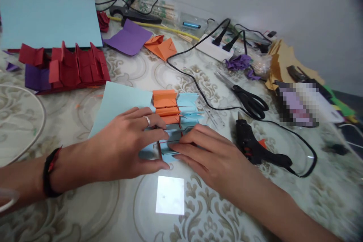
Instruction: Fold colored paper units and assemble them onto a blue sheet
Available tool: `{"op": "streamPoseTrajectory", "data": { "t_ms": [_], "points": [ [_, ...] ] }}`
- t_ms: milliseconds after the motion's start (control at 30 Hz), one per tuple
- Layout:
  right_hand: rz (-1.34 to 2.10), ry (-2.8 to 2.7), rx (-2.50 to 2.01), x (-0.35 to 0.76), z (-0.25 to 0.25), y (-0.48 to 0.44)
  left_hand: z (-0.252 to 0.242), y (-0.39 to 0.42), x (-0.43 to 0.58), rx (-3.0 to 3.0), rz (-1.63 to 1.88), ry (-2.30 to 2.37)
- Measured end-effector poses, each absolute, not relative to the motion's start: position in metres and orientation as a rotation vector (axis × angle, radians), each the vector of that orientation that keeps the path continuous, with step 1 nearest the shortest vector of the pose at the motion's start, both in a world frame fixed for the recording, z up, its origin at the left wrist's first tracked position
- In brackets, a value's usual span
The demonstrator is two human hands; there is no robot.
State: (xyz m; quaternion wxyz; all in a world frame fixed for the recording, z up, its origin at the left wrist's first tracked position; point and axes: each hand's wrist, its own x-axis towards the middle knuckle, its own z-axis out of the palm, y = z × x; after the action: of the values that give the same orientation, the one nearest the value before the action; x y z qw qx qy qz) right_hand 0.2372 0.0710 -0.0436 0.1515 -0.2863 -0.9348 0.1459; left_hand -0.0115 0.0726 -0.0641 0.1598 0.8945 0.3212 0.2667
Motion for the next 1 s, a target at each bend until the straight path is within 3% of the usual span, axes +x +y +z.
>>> {"op": "streamPoseTrajectory", "data": {
  "t_ms": [633, 1000],
  "points": [
    [0.193, -2.645, -1.072, 0.244, -0.016, 0.066, -0.066, 0.060, -0.006, 2.604, 0.732, 0.969],
    [0.239, -2.673, -1.034, 0.242, -0.028, 0.071, -0.066, 0.059, -0.006, 2.654, 0.701, 1.009]
  ]
}}
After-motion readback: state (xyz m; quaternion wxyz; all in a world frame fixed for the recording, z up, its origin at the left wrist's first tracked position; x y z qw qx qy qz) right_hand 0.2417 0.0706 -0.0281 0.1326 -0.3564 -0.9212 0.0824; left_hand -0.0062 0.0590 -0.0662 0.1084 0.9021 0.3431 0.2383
